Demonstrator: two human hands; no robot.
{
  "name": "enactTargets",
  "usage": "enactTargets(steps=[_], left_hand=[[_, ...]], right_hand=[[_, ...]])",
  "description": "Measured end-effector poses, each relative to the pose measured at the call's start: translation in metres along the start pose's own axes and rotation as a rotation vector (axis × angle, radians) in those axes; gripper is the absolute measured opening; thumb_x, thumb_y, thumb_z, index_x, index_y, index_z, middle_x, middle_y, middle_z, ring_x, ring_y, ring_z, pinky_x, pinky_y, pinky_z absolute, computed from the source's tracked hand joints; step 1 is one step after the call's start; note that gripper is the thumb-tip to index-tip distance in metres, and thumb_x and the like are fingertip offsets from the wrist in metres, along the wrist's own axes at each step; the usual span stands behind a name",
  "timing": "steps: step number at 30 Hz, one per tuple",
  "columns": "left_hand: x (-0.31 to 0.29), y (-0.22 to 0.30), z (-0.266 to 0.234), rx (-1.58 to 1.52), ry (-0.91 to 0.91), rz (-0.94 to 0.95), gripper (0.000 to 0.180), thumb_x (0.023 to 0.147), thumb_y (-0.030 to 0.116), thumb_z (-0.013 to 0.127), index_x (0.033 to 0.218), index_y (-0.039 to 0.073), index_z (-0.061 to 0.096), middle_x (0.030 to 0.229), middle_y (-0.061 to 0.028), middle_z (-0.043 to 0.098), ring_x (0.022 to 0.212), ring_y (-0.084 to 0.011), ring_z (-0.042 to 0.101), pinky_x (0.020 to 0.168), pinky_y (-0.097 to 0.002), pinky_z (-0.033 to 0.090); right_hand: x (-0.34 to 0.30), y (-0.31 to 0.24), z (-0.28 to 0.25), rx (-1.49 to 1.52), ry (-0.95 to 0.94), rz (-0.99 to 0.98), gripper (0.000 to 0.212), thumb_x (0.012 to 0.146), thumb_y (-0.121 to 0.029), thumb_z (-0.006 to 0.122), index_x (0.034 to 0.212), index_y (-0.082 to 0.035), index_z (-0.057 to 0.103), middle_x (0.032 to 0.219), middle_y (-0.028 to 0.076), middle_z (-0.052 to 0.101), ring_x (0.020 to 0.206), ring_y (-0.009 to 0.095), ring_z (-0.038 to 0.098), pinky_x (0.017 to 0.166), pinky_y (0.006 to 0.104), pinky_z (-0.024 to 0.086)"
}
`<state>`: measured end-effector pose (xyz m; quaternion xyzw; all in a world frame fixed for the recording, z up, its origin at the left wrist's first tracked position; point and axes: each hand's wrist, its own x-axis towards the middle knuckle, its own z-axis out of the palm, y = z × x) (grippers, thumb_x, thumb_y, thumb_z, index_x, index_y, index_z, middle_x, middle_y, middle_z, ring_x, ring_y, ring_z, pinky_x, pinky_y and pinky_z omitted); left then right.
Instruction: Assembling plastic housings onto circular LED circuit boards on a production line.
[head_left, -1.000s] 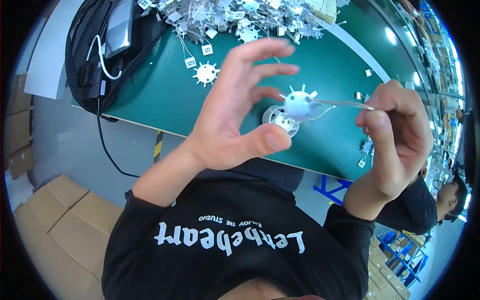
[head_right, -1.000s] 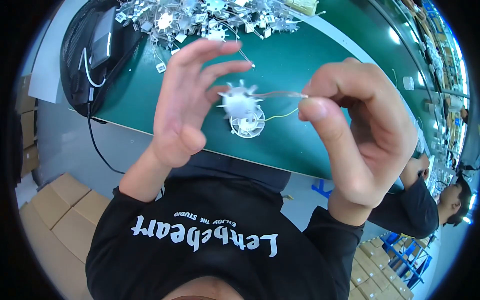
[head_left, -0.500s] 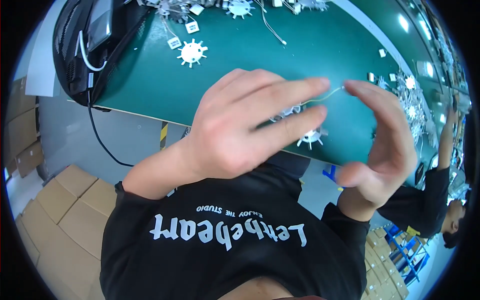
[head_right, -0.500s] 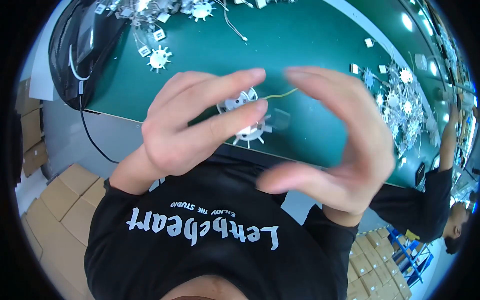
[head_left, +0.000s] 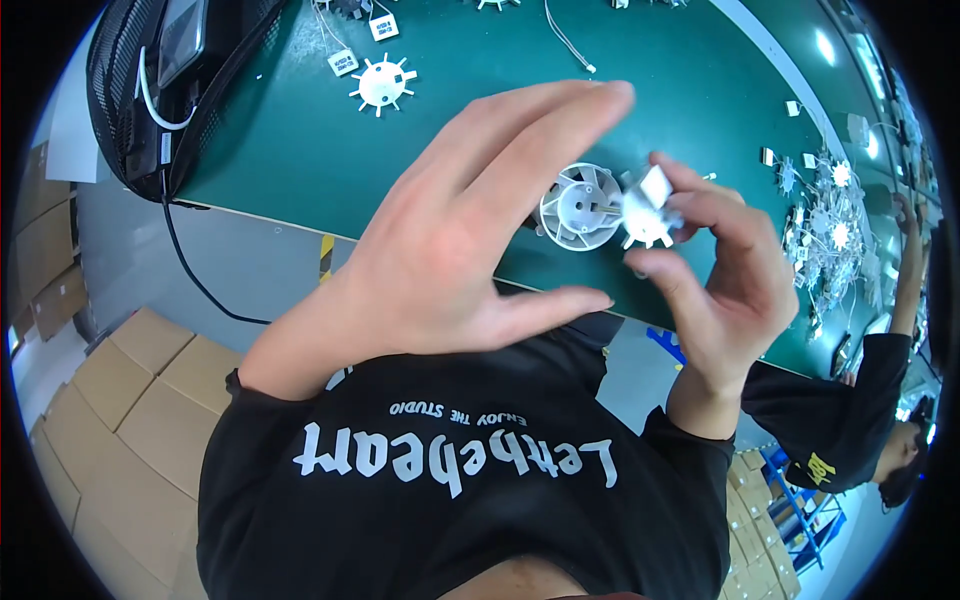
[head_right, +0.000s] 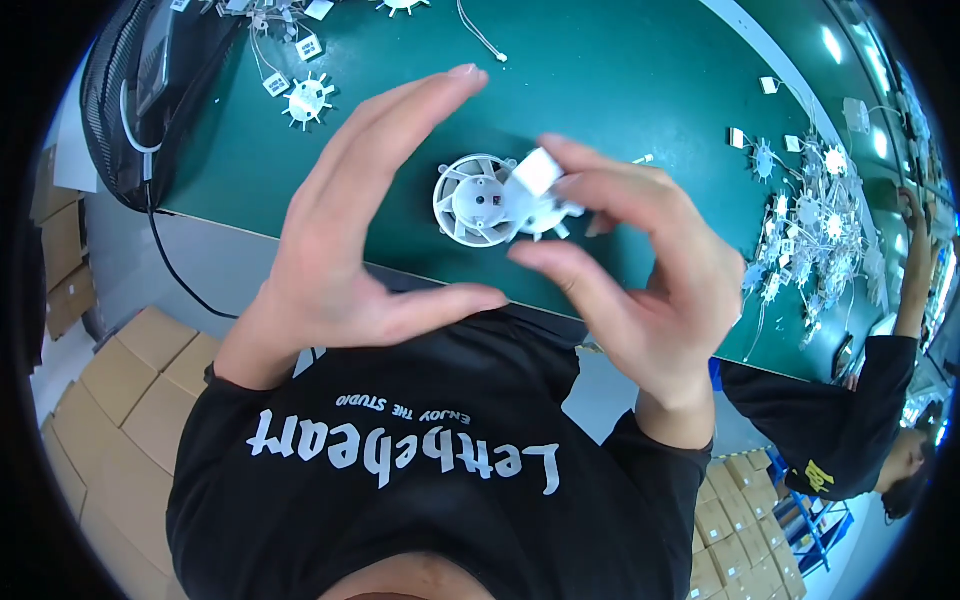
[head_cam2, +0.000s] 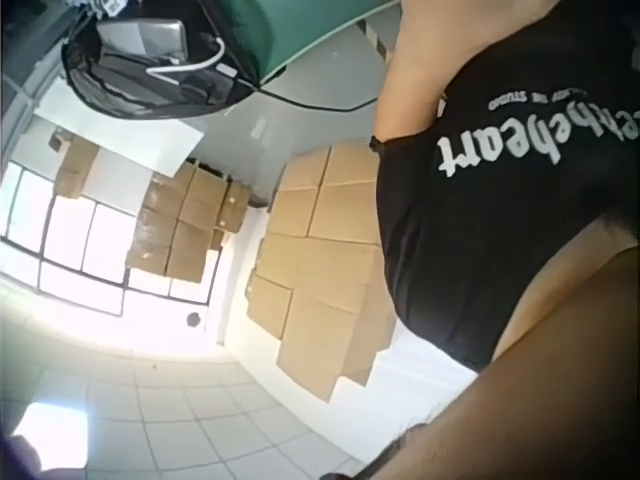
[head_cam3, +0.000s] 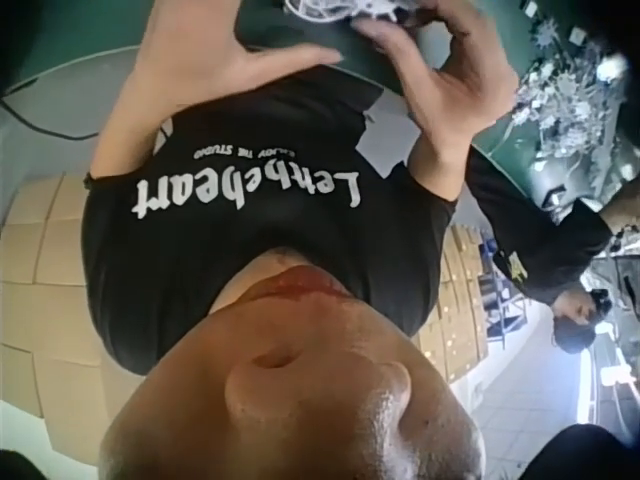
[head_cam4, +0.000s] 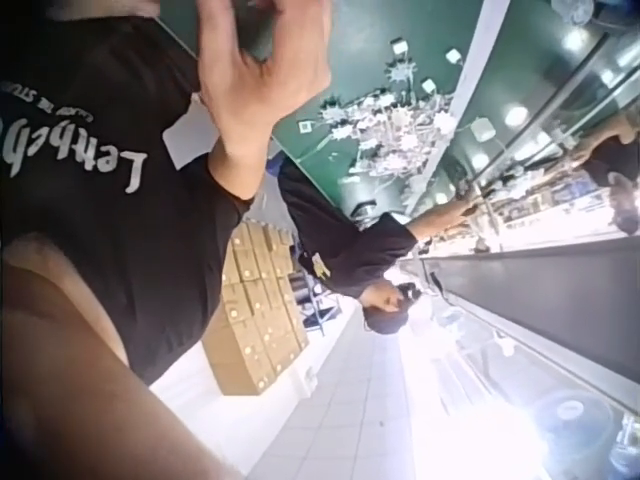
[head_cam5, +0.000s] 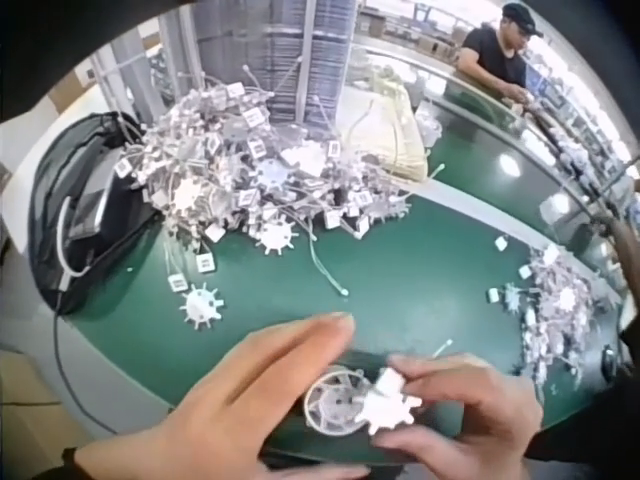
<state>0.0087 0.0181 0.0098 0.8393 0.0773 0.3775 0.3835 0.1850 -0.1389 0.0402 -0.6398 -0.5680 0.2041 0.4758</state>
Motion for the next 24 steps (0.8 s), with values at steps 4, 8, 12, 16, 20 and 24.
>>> enactTargets(steps=[4, 8, 12, 16, 20, 24], left_hand=[[-0.011, 0.003, 0.000, 0.008, -0.045, -0.243, 0.072, 0.068, 0.010, 0.097, 0.132, 0.003, 0.066, 0.114, -0.0114, 0.075, 0.102, -0.0305, 0.073, 0.085, -0.0378, 0.060], [-0.014, -0.001, -0.002, -0.041, -0.047, -0.234, 0.062, 0.068, 0.013, 0.098, 0.120, 0.005, 0.067, 0.109, -0.0099, 0.074, 0.091, -0.0278, 0.073, 0.078, -0.0363, 0.059], [-0.013, -0.003, -0.005, -0.067, -0.106, -0.233, 0.057, 0.070, 0.012, 0.099, 0.117, 0.002, 0.069, 0.118, -0.0132, 0.076, 0.103, -0.0270, 0.076, 0.086, -0.0335, 0.062], [-0.011, 0.001, -0.004, -0.090, -0.089, -0.272, 0.054, 0.070, 0.012, 0.099, 0.114, 0.003, 0.068, 0.117, -0.0136, 0.077, 0.103, -0.0277, 0.077, 0.086, -0.0333, 0.062], [-0.008, 0.002, -0.004, -0.099, -0.100, -0.320, 0.054, 0.069, 0.010, 0.099, 0.112, 0.004, 0.067, 0.116, -0.0144, 0.077, 0.102, -0.0282, 0.077, 0.085, -0.0332, 0.062], [-0.011, -0.001, -0.003, -0.082, -0.114, -0.273, 0.054, 0.068, 0.008, 0.098, 0.112, 0.004, 0.067, 0.117, -0.0151, 0.077, 0.100, -0.0285, 0.077, 0.084, -0.0331, 0.063]], right_hand=[[0.010, 0.008, 0.009, -0.124, -0.066, -0.164, 0.045, 0.074, -0.001, 0.093, 0.113, 0.008, 0.072, 0.122, 0.025, 0.075, 0.107, 0.034, 0.073, 0.090, 0.0391, 0.058], [0.006, 0.005, 0.012, -0.177, -0.048, -0.173, 0.043, 0.071, 0.001, 0.092, 0.110, 0.008, 0.076, 0.118, 0.026, 0.074, 0.102, 0.033, 0.073, 0.086, 0.0381, 0.058], [0.005, 0.013, 0.020, -0.190, 0.012, -0.199, 0.041, 0.069, -0.003, 0.094, 0.108, 0.003, 0.081, 0.114, 0.019, 0.075, 0.094, 0.028, 0.071, 0.076, 0.0328, 0.057], [0.001, 0.012, 0.026, -0.186, 0.048, -0.179, 0.040, 0.069, -0.006, 0.095, 0.107, 0.000, 0.084, 0.111, 0.015, 0.076, 0.090, 0.025, 0.069, 0.071, 0.0302, 0.056], [-0.002, 0.013, 0.027, -0.188, 0.078, -0.169, 0.041, 0.068, -0.007, 0.095, 0.107, -0.001, 0.084, 0.110, 0.013, 0.075, 0.089, 0.024, 0.067, 0.070, 0.0302, 0.055], [-0.004, 0.012, 0.028, -0.242, 0.085, -0.178, 0.042, 0.068, -0.009, 0.096, 0.107, -0.001, 0.084, 0.109, 0.012, 0.075, 0.089, 0.023, 0.065, 0.070, 0.0303, 0.054]])
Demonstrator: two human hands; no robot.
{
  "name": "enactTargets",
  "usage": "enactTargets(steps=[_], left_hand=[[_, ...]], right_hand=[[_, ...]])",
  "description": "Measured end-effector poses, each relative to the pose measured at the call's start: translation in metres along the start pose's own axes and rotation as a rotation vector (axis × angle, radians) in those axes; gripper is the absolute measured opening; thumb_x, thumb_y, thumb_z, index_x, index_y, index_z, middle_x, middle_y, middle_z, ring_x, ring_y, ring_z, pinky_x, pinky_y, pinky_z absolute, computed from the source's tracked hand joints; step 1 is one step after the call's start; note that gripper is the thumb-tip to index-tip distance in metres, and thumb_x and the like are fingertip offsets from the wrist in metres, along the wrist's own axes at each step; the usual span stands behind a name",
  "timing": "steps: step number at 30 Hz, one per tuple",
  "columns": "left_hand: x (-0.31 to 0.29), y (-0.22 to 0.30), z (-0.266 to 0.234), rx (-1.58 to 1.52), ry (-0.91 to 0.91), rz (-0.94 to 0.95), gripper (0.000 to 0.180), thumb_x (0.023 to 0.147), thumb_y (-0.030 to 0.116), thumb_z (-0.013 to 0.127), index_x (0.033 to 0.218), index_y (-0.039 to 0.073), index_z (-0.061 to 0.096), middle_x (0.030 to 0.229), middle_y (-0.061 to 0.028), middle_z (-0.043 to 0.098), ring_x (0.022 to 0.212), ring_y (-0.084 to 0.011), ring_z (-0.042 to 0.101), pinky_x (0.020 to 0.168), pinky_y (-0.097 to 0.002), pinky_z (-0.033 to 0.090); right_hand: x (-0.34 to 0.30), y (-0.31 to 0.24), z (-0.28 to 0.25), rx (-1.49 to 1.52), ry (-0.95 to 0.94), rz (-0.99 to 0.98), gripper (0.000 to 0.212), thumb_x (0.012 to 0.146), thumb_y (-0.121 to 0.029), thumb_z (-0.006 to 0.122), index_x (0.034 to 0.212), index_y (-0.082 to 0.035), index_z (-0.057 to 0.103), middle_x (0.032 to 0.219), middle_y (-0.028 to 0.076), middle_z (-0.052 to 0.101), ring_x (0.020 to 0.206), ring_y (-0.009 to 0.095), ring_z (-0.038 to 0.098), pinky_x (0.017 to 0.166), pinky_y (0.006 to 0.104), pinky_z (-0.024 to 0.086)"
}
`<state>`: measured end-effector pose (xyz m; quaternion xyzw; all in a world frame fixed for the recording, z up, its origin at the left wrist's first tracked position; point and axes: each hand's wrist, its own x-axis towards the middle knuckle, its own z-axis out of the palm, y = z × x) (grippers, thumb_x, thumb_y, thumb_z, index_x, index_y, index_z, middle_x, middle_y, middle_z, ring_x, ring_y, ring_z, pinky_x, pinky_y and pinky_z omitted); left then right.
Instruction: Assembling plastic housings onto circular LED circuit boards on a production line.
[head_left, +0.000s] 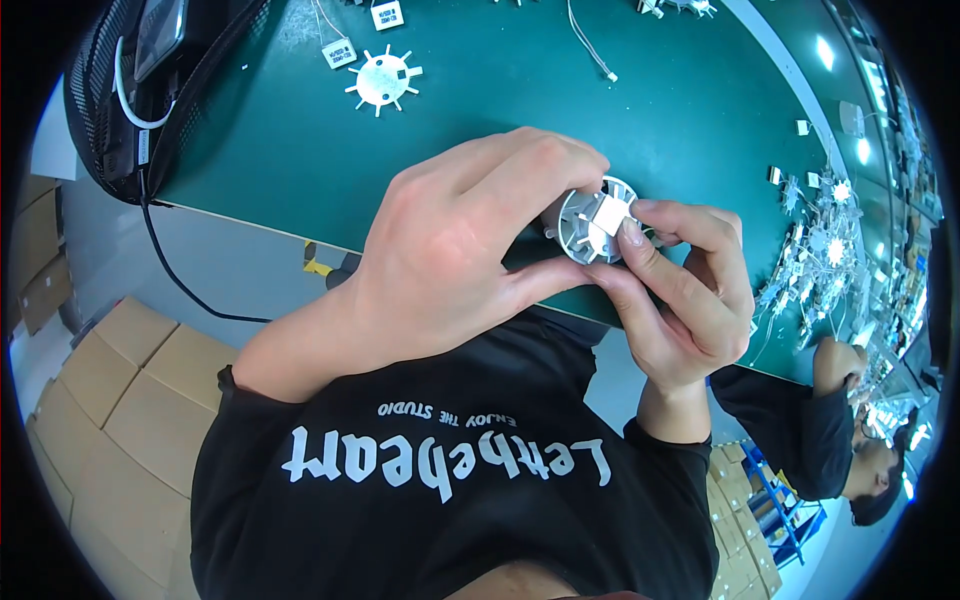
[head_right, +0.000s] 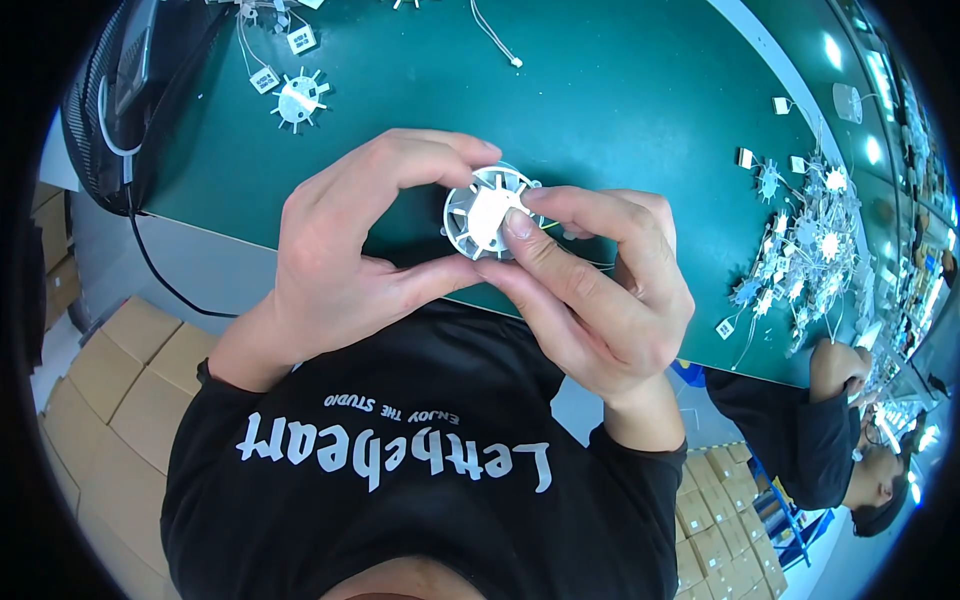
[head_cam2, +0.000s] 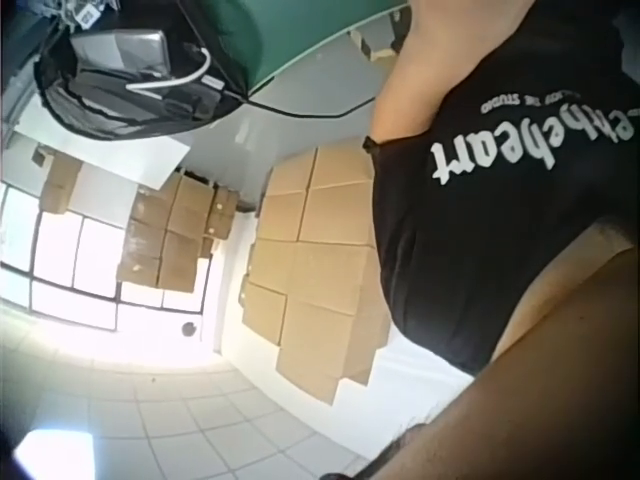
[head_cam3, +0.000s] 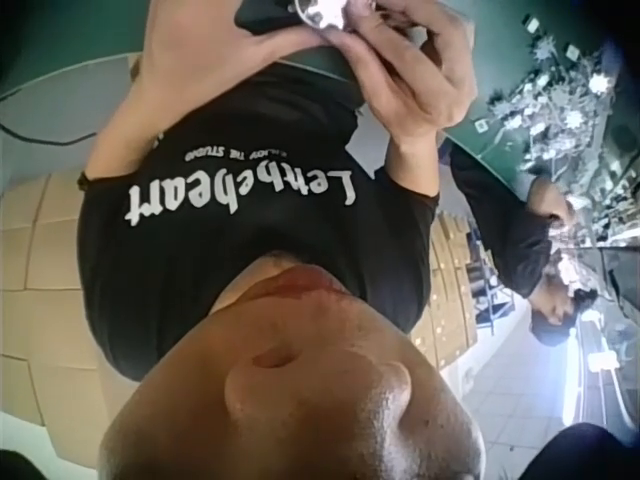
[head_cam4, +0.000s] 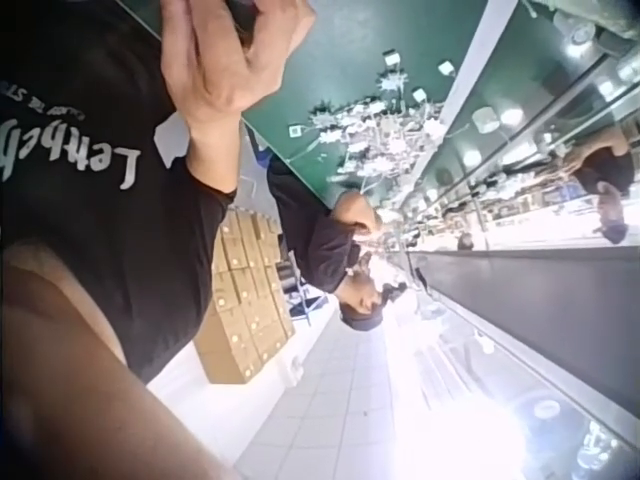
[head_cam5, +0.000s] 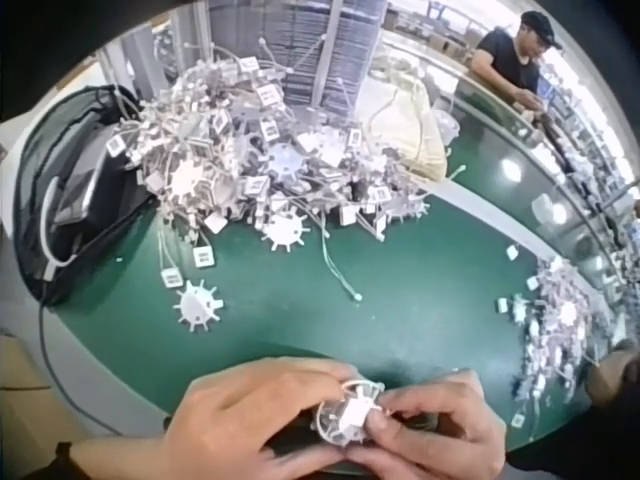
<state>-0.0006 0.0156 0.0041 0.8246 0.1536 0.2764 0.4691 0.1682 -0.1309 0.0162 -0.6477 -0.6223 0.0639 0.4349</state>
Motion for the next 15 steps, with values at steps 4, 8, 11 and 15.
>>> enactTargets(steps=[4, 8, 11, 15], left_hand=[[-0.001, -0.001, 0.002, 0.014, 0.018, 0.038, 0.051, 0.067, 0.006, 0.097, 0.108, 0.003, 0.067, 0.117, -0.0164, 0.077, 0.100, -0.0291, 0.078, 0.083, -0.0335, 0.064], [-0.002, -0.001, 0.002, 0.056, 0.006, 0.073, 0.047, 0.068, 0.005, 0.097, 0.105, 0.002, 0.067, 0.118, -0.0184, 0.078, 0.101, -0.0300, 0.078, 0.081, -0.0344, 0.064], [-0.004, -0.001, 0.003, 0.094, 0.013, 0.122, 0.046, 0.068, 0.004, 0.097, 0.103, 0.001, 0.067, 0.118, -0.0197, 0.078, 0.101, -0.0304, 0.078, 0.081, -0.0349, 0.065], [-0.004, -0.003, 0.005, 0.113, 0.029, 0.150, 0.046, 0.069, 0.005, 0.097, 0.103, 0.001, 0.067, 0.118, -0.0201, 0.078, 0.101, -0.0304, 0.079, 0.082, -0.0350, 0.065]], right_hand=[[0.003, -0.004, -0.005, 0.005, -0.060, 0.020, 0.039, 0.070, -0.007, 0.094, 0.106, 0.002, 0.083, 0.111, 0.019, 0.073, 0.092, 0.026, 0.064, 0.072, 0.0322, 0.052], [-0.001, -0.007, -0.005, -0.004, -0.095, 0.014, 0.037, 0.072, -0.008, 0.094, 0.106, 0.004, 0.082, 0.113, 0.022, 0.072, 0.094, 0.028, 0.065, 0.075, 0.0330, 0.051], [0.000, -0.006, -0.007, -0.006, -0.104, -0.010, 0.037, 0.073, -0.009, 0.093, 0.106, 0.004, 0.082, 0.114, 0.022, 0.072, 0.095, 0.028, 0.065, 0.075, 0.0338, 0.051], [0.005, -0.005, -0.011, 0.056, -0.089, 0.065, 0.036, 0.074, -0.007, 0.093, 0.106, 0.005, 0.081, 0.115, 0.022, 0.072, 0.098, 0.029, 0.067, 0.078, 0.0365, 0.053]])
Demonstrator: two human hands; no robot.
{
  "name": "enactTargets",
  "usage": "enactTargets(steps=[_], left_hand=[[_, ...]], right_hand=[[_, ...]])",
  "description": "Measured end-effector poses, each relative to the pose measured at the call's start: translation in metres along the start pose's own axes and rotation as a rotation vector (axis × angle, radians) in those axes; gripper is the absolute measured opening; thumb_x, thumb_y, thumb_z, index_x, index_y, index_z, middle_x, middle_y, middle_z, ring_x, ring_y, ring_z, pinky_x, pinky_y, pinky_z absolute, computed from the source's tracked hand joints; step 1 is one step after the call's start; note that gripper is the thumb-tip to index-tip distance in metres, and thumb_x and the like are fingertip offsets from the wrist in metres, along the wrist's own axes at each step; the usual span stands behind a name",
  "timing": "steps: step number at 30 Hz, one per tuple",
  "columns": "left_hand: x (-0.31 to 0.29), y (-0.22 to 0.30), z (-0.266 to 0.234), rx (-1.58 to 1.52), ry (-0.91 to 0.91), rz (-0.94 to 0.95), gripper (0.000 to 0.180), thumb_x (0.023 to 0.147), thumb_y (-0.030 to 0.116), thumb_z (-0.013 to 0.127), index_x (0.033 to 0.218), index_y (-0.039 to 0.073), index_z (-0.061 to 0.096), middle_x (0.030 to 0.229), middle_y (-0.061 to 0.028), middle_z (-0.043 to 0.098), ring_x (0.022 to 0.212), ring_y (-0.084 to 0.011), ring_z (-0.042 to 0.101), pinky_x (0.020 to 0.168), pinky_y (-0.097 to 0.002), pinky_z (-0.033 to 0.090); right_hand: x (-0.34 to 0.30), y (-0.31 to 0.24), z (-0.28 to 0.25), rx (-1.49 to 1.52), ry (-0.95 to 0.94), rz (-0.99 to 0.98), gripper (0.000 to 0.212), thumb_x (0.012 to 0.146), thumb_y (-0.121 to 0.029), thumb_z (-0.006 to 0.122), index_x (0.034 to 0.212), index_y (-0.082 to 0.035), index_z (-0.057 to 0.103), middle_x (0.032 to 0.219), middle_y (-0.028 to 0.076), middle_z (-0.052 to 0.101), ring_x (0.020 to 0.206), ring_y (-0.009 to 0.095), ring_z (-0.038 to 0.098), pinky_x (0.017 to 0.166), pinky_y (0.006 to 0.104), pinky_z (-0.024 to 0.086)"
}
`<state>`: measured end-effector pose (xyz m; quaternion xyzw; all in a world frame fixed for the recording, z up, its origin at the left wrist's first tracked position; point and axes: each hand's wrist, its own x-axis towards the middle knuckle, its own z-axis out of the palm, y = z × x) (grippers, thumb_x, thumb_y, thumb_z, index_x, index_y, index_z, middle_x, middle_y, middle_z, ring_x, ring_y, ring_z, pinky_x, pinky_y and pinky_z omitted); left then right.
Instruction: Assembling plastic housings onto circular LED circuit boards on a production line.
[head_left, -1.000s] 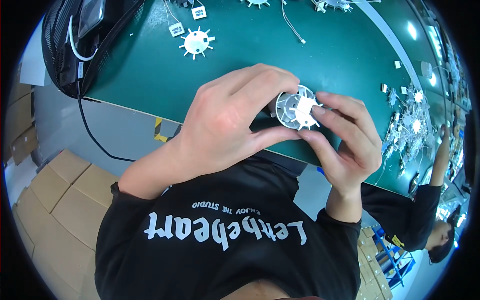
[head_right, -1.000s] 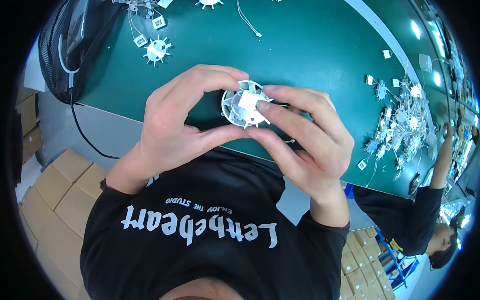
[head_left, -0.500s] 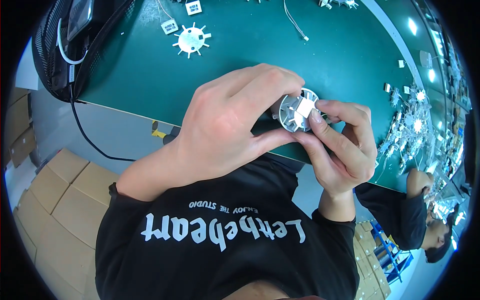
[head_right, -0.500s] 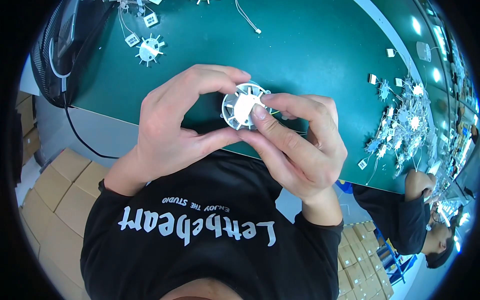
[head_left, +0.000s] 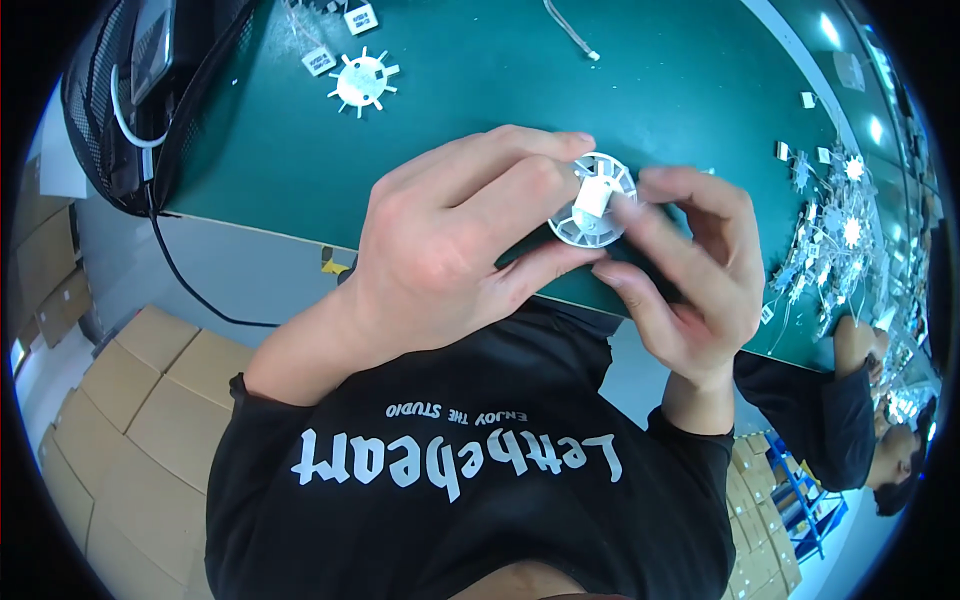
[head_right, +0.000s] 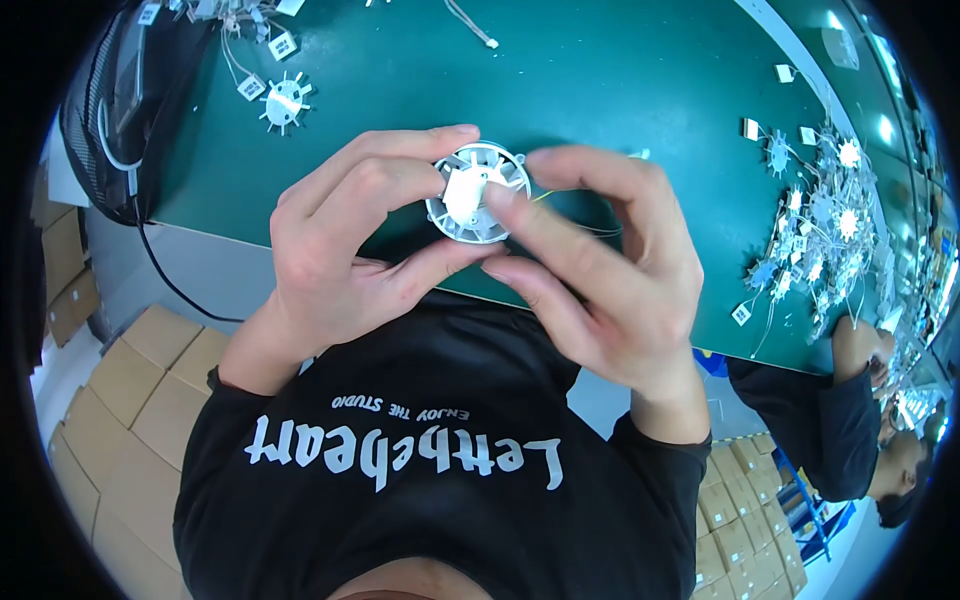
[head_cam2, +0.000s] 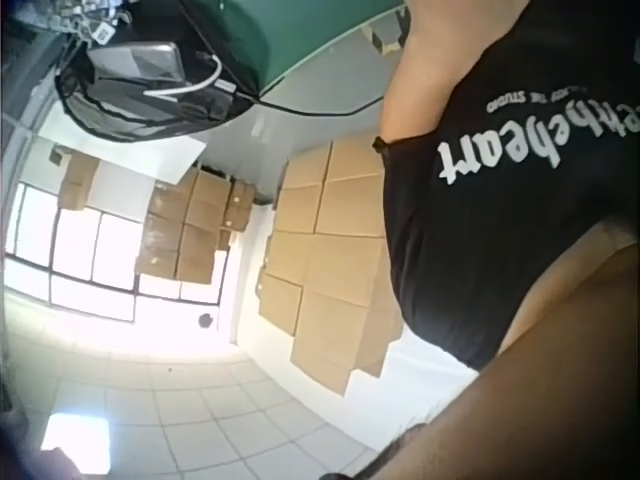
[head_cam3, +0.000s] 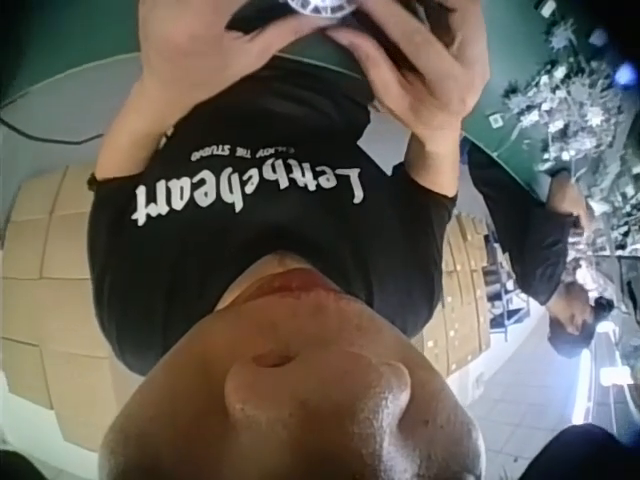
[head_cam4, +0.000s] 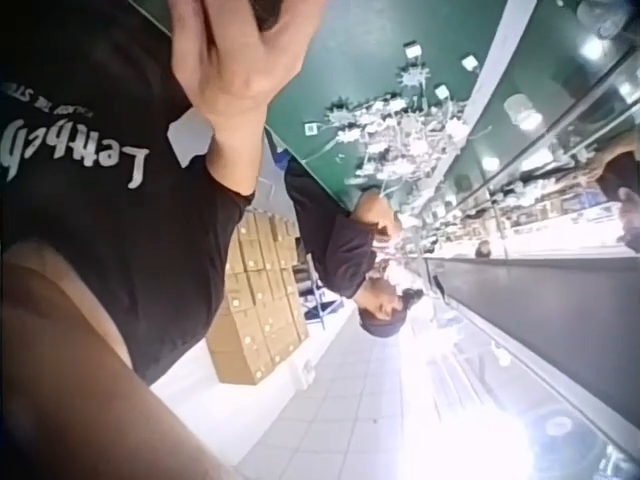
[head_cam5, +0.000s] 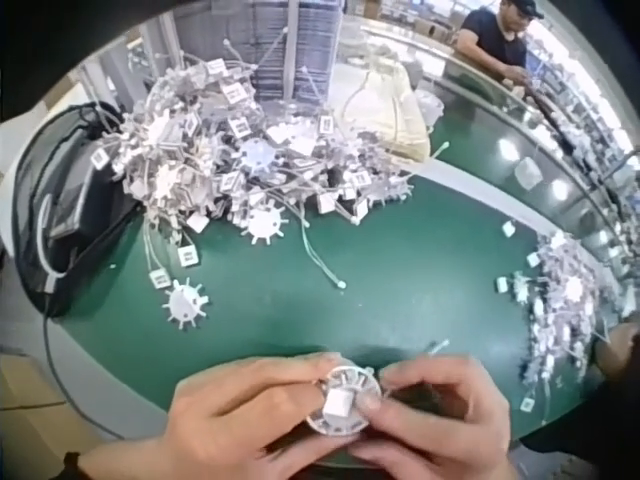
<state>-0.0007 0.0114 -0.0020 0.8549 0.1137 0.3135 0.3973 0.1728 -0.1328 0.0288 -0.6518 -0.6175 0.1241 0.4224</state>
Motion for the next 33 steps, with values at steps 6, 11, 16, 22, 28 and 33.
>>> enactTargets(steps=[6, 11, 16, 22, 28, 33], left_hand=[[0.004, -0.002, -0.004, -0.007, -0.017, -0.014, 0.047, 0.070, 0.008, 0.099, 0.104, 0.001, 0.066, 0.119, -0.0200, 0.078, 0.103, -0.0305, 0.078, 0.084, -0.0354, 0.064], [0.013, 0.003, 0.001, 0.003, 0.037, -0.028, 0.044, 0.068, 0.009, 0.097, 0.100, 0.004, 0.067, 0.116, -0.0151, 0.078, 0.099, -0.0323, 0.077, 0.080, -0.0365, 0.063], [0.034, 0.020, 0.008, -0.087, 0.136, 0.271, 0.046, 0.074, 0.007, 0.096, 0.110, 0.002, 0.069, 0.118, -0.0167, 0.078, 0.106, -0.0325, 0.078, 0.088, -0.0396, 0.064], [0.059, 0.019, 0.011, -0.898, 0.034, -0.601, 0.056, 0.088, 0.006, 0.089, 0.136, -0.002, 0.062, 0.138, -0.0200, 0.069, 0.127, -0.0291, 0.069, 0.106, -0.0432, 0.058], [0.066, 0.014, 0.018, -0.927, 0.208, -0.529, 0.055, 0.092, 0.006, 0.085, 0.141, -0.002, 0.060, 0.143, -0.0203, 0.066, 0.133, -0.0293, 0.066, 0.110, -0.0432, 0.056], [0.043, 0.015, 0.010, -0.439, 0.030, -0.284, 0.044, 0.094, 0.004, 0.080, 0.135, -0.001, 0.066, 0.133, -0.0168, 0.074, 0.124, -0.0297, 0.072, 0.106, -0.0402, 0.058]], right_hand=[[-0.001, 0.015, -0.025, 0.016, -0.198, 0.082, 0.042, 0.077, 0.000, 0.090, 0.116, 0.006, 0.075, 0.121, 0.021, 0.072, 0.106, 0.027, 0.071, 0.089, 0.0377, 0.057], [0.003, 0.020, -0.032, -0.158, -0.240, 0.038, 0.049, 0.079, 0.005, 0.087, 0.125, 0.007, 0.071, 0.124, 0.018, 0.074, 0.102, 0.023, 0.073, 0.092, 0.0334, 0.058], [0.022, 0.003, -0.042, 0.545, -0.067, 0.361, 0.048, 0.086, 0.010, 0.081, 0.133, 0.005, 0.070, 0.126, 0.016, 0.075, 0.105, 0.022, 0.075, 0.094, 0.0323, 0.059], [0.052, 0.017, -0.069, 0.678, -0.256, 0.502, 0.056, 0.091, 0.007, 0.079, 0.145, 0.002, 0.064, 0.134, 0.016, 0.072, 0.118, 0.024, 0.072, 0.103, 0.0359, 0.058], [0.136, 0.081, -0.103, 0.613, -0.072, 0.486, 0.046, 0.103, -0.012, 0.072, 0.146, 0.001, 0.062, 0.133, 0.015, 0.072, 0.122, 0.025, 0.070, 0.099, 0.0392, 0.061], [0.221, 0.242, -0.216, 1.010, 0.699, 0.568, 0.044, 0.109, -0.023, 0.061, 0.145, 0.002, 0.060, 0.141, 0.020, 0.066, 0.126, 0.029, 0.067, 0.106, 0.0420, 0.056]])
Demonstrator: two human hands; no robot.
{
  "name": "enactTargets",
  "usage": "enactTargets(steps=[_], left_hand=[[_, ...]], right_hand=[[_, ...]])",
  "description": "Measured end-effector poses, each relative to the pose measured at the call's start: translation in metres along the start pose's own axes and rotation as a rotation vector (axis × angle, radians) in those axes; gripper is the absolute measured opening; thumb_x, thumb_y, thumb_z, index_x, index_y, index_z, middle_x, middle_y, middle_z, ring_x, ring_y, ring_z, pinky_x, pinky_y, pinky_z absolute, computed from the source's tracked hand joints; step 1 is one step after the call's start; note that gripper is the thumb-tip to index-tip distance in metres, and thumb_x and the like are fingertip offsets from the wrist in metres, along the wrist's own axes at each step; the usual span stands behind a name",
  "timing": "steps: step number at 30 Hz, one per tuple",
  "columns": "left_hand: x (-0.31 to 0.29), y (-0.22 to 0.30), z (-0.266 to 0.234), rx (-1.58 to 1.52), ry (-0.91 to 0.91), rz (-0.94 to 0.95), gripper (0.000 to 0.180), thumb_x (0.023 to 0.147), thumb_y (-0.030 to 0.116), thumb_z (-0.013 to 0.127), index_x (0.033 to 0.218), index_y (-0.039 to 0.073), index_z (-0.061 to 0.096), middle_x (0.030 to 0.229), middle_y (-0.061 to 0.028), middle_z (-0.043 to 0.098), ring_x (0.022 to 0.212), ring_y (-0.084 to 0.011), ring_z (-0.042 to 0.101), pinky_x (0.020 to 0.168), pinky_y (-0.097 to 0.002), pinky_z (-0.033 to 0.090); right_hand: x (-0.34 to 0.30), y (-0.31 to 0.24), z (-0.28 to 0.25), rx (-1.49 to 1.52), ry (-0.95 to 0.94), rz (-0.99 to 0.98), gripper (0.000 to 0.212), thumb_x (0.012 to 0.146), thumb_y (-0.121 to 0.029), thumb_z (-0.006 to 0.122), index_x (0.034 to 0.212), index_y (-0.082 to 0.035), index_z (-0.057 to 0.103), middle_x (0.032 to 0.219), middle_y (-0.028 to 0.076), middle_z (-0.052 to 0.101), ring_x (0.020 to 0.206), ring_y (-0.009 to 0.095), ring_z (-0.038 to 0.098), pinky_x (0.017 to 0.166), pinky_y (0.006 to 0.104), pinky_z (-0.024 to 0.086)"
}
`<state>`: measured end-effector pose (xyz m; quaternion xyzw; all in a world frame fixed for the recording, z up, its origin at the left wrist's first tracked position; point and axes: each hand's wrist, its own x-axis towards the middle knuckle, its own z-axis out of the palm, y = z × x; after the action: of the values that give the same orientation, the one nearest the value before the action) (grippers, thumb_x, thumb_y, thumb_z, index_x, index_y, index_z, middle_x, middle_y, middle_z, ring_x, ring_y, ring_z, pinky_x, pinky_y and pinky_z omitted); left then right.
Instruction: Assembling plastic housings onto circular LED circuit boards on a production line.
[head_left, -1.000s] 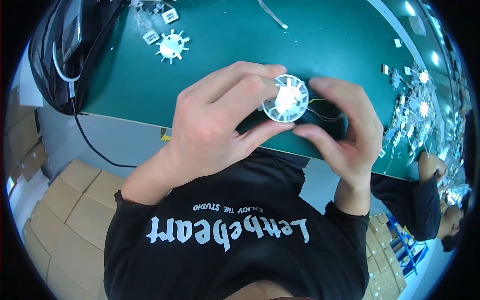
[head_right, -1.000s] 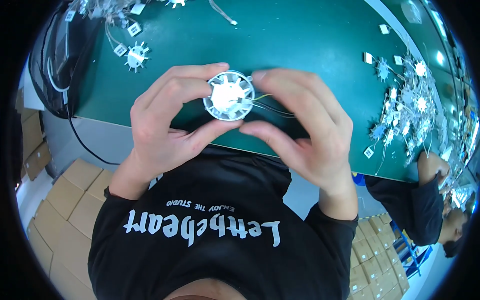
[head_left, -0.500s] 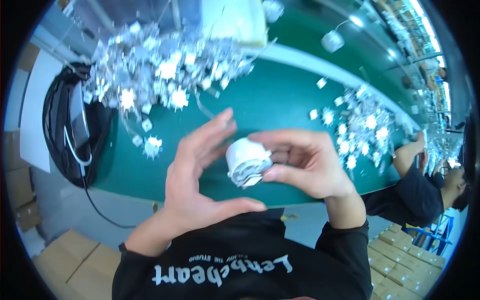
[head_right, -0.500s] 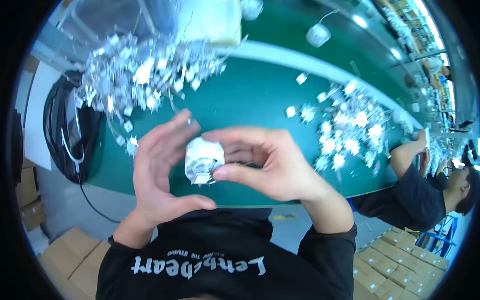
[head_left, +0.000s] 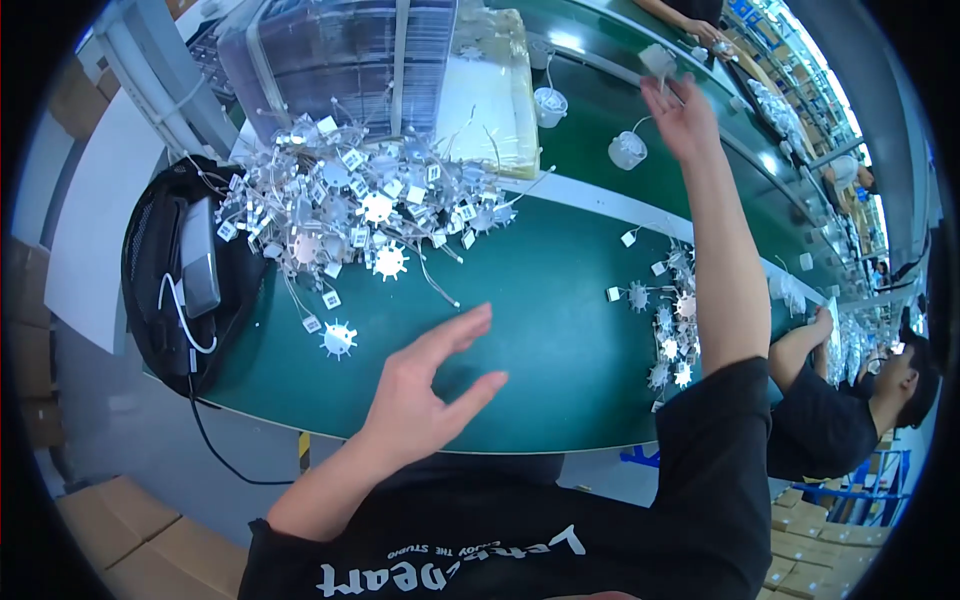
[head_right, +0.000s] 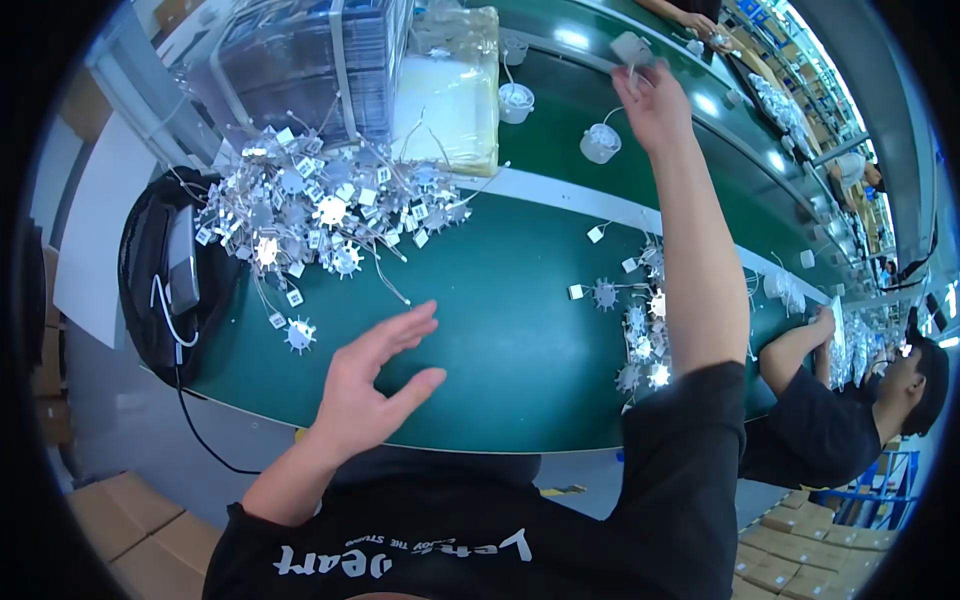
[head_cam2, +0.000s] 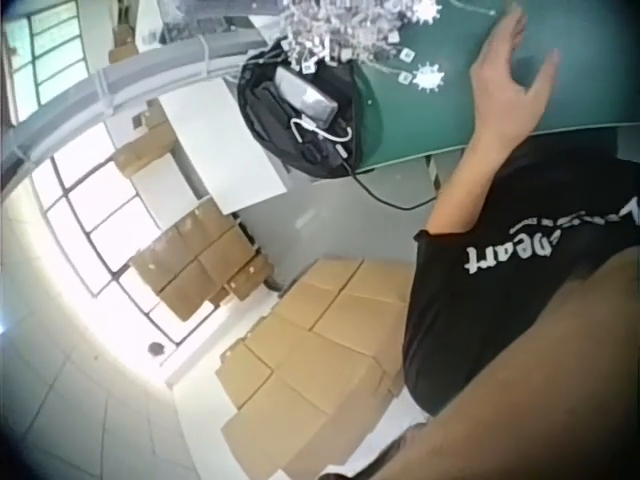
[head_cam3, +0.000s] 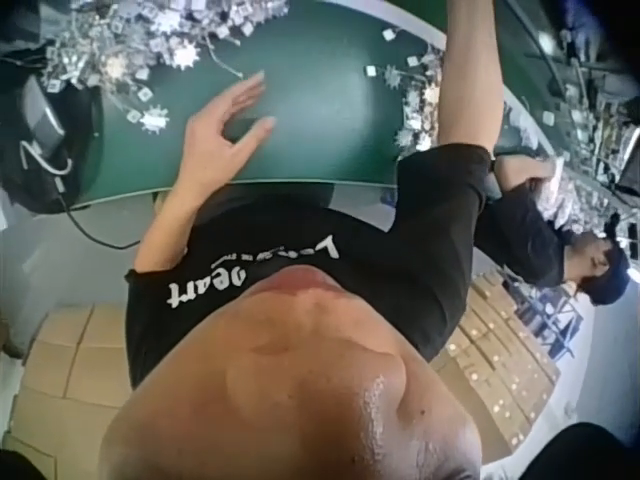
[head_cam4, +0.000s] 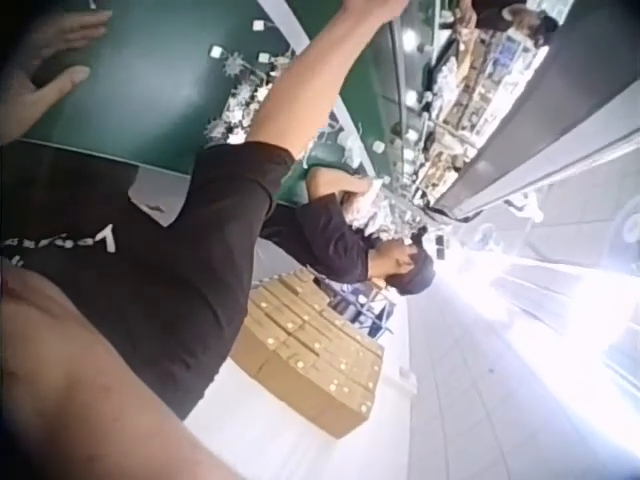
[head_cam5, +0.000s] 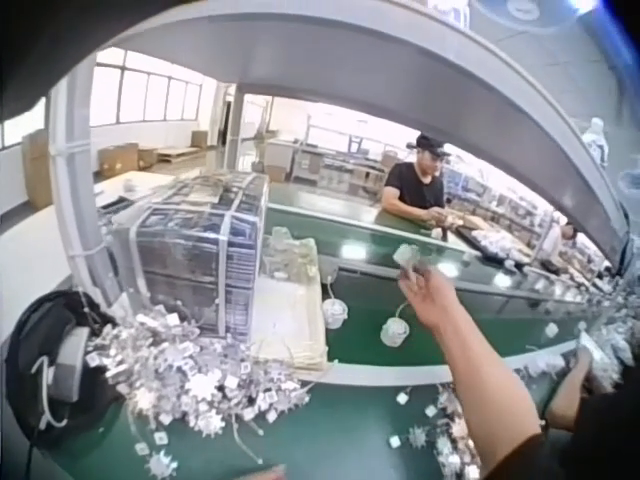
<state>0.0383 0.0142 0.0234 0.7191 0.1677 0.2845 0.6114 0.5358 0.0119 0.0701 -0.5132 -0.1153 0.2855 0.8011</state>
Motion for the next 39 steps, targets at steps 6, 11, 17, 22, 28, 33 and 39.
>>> enactTargets(steps=[6, 11, 17, 22, 28, 33, 39], left_hand=[[-0.010, -0.010, -0.011, 0.263, -0.108, 0.180, 0.040, 0.090, 0.006, 0.081, 0.129, 0.002, 0.071, 0.131, -0.0172, 0.074, 0.117, -0.0340, 0.074, 0.101, -0.0410, 0.059], [-0.017, -0.012, -0.011, 0.266, -0.190, 0.239, 0.042, 0.089, 0.008, 0.083, 0.129, 0.001, 0.071, 0.127, -0.0173, 0.075, 0.111, -0.0350, 0.075, 0.098, -0.0429, 0.060], [-0.024, -0.002, -0.010, 0.373, 0.071, 0.212, 0.071, 0.081, 0.011, 0.089, 0.145, 0.002, 0.059, 0.130, -0.0167, 0.071, 0.115, -0.0358, 0.070, 0.098, -0.0443, 0.058], [-0.019, -0.007, 0.000, 0.380, -0.029, 0.212, 0.089, 0.076, 0.011, 0.090, 0.154, 0.006, 0.050, 0.129, -0.0158, 0.067, 0.116, -0.0383, 0.067, 0.106, -0.0468, 0.053], [-0.028, -0.012, -0.016, 0.444, -0.091, 0.200, 0.081, 0.075, 0.010, 0.090, 0.149, 0.005, 0.055, 0.126, -0.0144, 0.068, 0.111, -0.0360, 0.068, 0.104, -0.0488, 0.052], [-0.042, -0.002, -0.012, 0.551, -0.021, 0.204, 0.073, 0.075, 0.009, 0.089, 0.141, 0.004, 0.060, 0.120, -0.0121, 0.071, 0.107, -0.0336, 0.069, 0.103, -0.0466, 0.052], [-0.052, -0.004, -0.012, 0.435, -0.135, 0.104, 0.069, 0.073, 0.009, 0.091, 0.135, 0.003, 0.062, 0.114, -0.0122, 0.070, 0.102, -0.0347, 0.069, 0.095, -0.0442, 0.055]], right_hand=[[-0.033, 0.010, 0.021, -1.164, -0.203, -0.299, 0.054, 0.106, -0.038, 0.065, 0.148, -0.003, 0.062, 0.153, 0.019, 0.059, 0.142, 0.032, 0.057, 0.114, 0.0465, 0.050], [-0.109, 0.010, 0.033, -2.116, -0.459, -0.383, 0.051, 0.099, -0.039, 0.073, 0.136, -0.005, 0.068, 0.129, 0.019, 0.070, 0.121, 0.038, 0.068, 0.099, 0.0456, 0.055], [-0.258, 0.041, 0.088, -1.636, -0.576, -0.563, 0.044, 0.091, -0.030, 0.081, 0.122, -0.002, 0.065, 0.105, 0.017, 0.071, 0.080, 0.035, 0.071, 0.072, 0.0425, 0.056], [-0.358, 0.085, 0.088, -1.371, -0.731, -0.387, 0.048, 0.086, -0.024, 0.087, 0.121, -0.001, 0.063, 0.096, 0.015, 0.069, 0.071, 0.030, 0.067, 0.065, 0.0367, 0.053], [-0.376, 0.103, 0.061, -1.191, -0.633, -0.343, 0.028, 0.090, -0.011, 0.083, 0.109, -0.001, 0.066, 0.088, 0.012, 0.066, 0.065, 0.024, 0.061, 0.060, 0.0327, 0.049], [-0.401, 0.105, 0.058, -1.178, -0.622, -0.388, 0.010, 0.093, 0.001, 0.076, 0.097, 0.001, 0.067, 0.083, 0.010, 0.064, 0.065, 0.019, 0.059, 0.058, 0.0296, 0.046], [-0.402, 0.099, 0.071, -1.135, -0.680, -0.364, 0.009, 0.093, 0.004, 0.075, 0.093, 0.002, 0.067, 0.080, 0.010, 0.063, 0.065, 0.018, 0.059, 0.058, 0.0285, 0.045]])
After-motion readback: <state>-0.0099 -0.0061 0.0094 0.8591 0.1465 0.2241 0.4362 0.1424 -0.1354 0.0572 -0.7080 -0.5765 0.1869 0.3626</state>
